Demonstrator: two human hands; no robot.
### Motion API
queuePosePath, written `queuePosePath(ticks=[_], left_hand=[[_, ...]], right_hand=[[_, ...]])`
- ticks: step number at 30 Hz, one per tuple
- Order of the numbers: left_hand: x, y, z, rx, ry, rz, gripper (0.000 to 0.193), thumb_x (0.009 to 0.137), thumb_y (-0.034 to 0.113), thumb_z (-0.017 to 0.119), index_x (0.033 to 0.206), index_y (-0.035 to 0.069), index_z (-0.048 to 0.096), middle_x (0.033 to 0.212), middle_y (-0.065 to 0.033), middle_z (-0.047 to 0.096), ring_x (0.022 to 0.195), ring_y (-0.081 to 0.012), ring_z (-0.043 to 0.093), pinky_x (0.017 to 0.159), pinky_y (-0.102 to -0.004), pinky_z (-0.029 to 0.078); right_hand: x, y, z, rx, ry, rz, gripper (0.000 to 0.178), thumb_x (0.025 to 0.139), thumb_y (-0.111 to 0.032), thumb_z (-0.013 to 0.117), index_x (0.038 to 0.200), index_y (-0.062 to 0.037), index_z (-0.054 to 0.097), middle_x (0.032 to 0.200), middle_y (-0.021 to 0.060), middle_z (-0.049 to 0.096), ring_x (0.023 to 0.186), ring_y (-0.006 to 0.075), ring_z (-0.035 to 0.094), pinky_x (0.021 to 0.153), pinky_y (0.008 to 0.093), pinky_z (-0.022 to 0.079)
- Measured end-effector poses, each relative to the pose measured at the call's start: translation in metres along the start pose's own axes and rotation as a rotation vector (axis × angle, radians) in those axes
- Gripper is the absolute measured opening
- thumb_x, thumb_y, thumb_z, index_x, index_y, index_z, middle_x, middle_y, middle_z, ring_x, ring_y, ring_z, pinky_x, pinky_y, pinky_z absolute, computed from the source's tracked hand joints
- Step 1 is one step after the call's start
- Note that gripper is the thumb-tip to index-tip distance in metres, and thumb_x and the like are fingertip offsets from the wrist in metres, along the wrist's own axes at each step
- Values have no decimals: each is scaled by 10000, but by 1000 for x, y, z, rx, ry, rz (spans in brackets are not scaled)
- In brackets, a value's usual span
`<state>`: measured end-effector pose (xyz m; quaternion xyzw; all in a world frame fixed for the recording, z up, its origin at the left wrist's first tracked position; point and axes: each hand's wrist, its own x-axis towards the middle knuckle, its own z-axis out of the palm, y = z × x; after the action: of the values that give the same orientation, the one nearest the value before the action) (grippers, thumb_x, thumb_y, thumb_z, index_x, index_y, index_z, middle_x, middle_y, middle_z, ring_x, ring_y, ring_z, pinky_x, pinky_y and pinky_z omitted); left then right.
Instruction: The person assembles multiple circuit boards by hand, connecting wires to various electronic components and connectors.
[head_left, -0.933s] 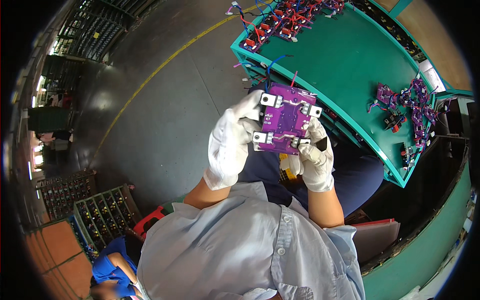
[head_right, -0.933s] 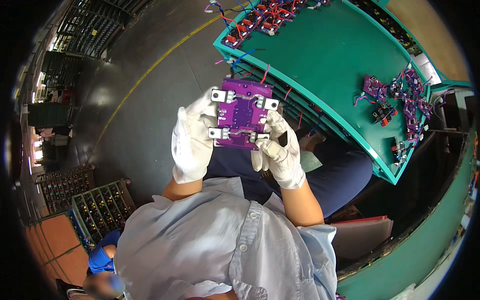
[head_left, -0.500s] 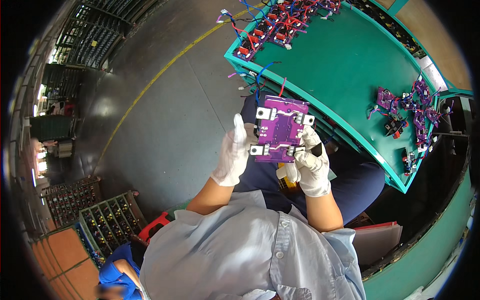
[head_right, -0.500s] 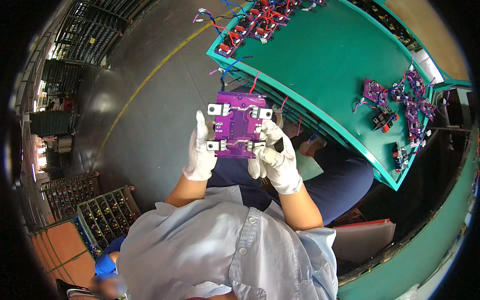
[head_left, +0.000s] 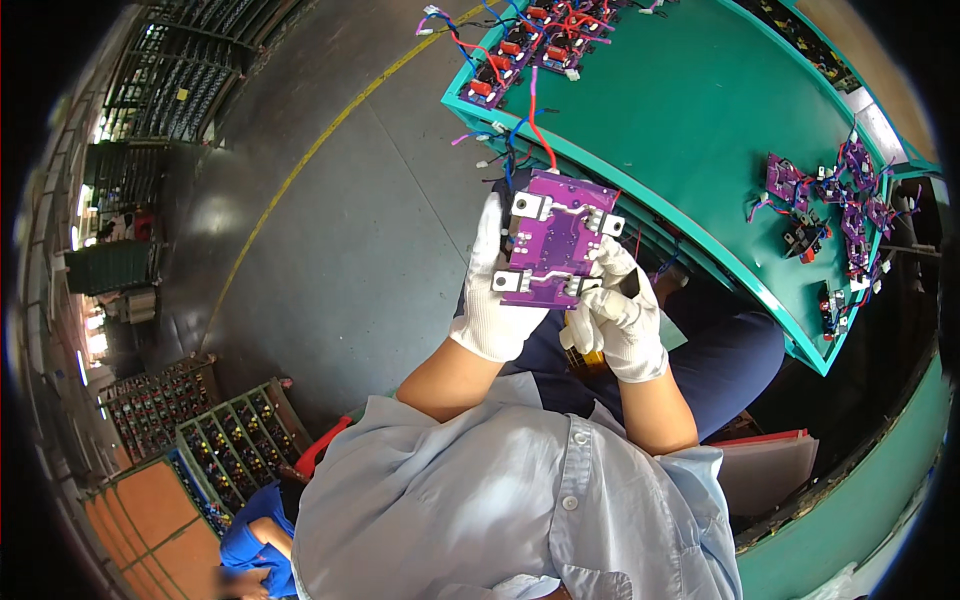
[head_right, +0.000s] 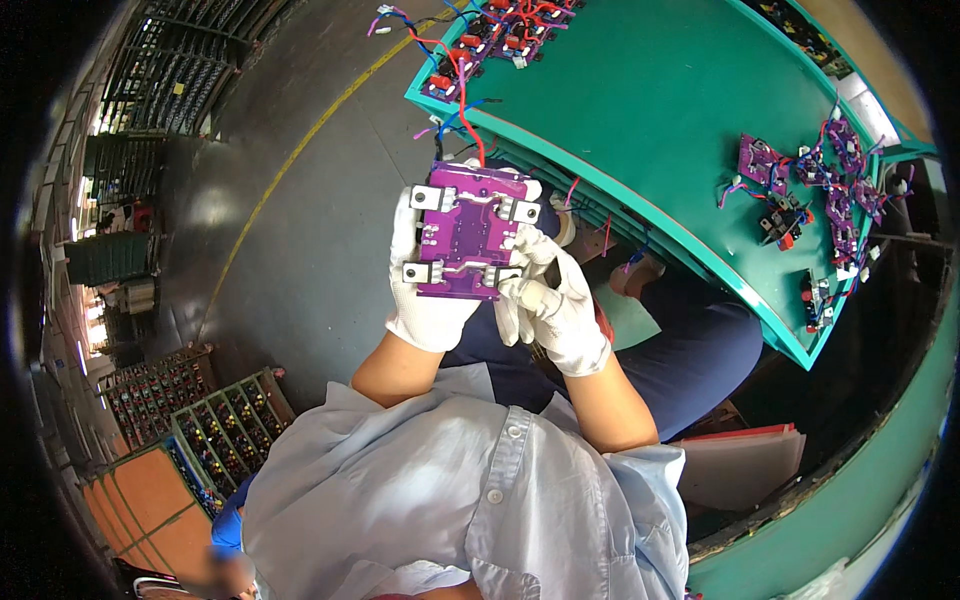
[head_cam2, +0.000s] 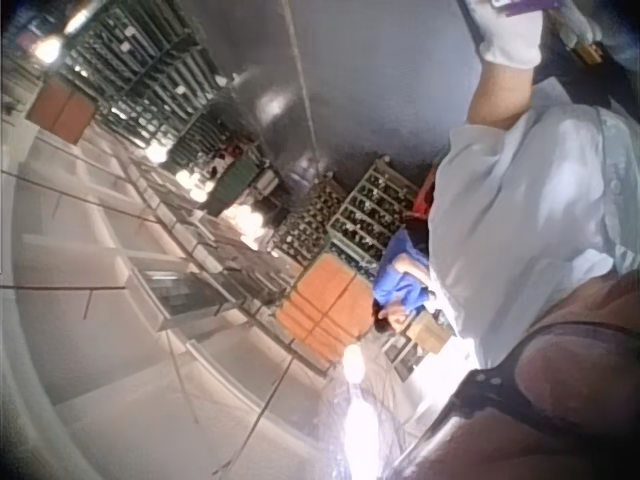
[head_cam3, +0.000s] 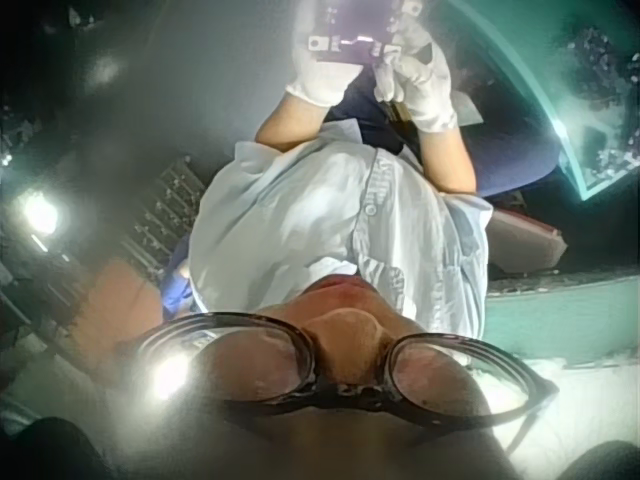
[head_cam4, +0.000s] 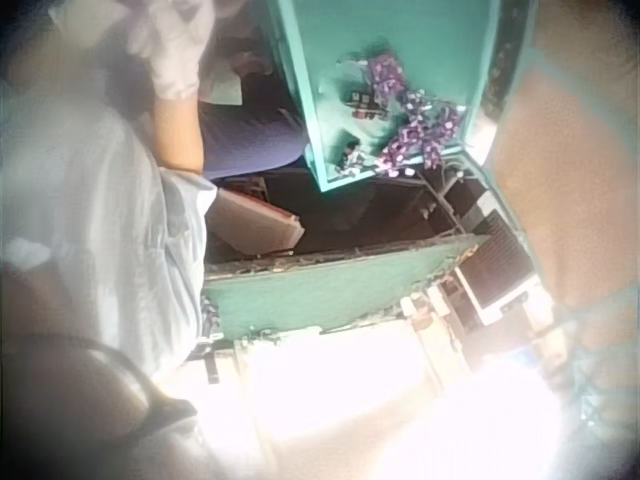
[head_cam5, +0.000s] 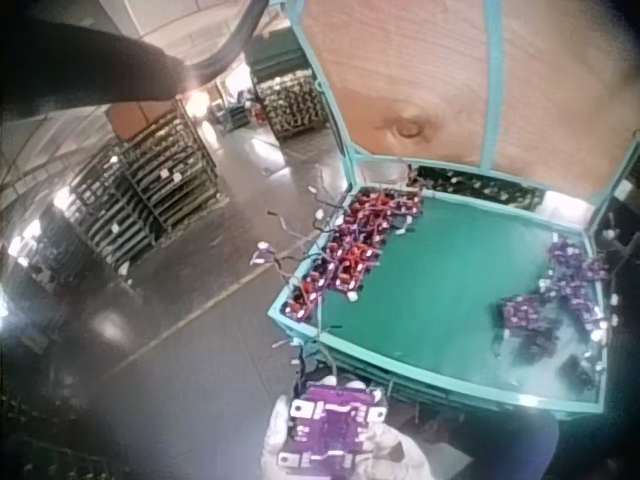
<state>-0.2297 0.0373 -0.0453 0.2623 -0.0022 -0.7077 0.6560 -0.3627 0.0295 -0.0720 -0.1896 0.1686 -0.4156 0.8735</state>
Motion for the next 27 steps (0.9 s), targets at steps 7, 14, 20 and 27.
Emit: queuePosePath(ticks=[7,14,20,27], left_hand=[[2,7,-8,-141,-182,29,513,905,416,296,1245,44,391,1179,-207,480,1014,-336,538,824,-491,478],[13,15,-16,602,24,540,285,924,195,381,1130,15,459,1052,-138,550,891,-200,578,758,-320,498],[103,31,-27,1629,29,1101,122,717,73,663,825,38,620,843,-104,589,789,-212,582,704,-284,466],[198,30,-59,2176,251,973,235,770,280,598,847,58,612,951,-120,556,848,-289,555,698,-381,473]], right_hand=[[2,1,10,-138,-105,-82,774,686,-241,626,1288,86,265,1085,159,530,407,108,476,360,187,370],[4,3,-4,-309,7,-75,730,709,-188,570,1324,21,237,1044,135,537,505,125,554,342,160,345],[-10,-8,-38,-418,230,-44,578,732,-144,504,1251,51,337,908,115,593,420,109,487,356,185,382],[-29,-7,-72,-377,425,-37,560,716,-193,572,1178,83,417,793,84,618,384,94,447,333,178,315]])
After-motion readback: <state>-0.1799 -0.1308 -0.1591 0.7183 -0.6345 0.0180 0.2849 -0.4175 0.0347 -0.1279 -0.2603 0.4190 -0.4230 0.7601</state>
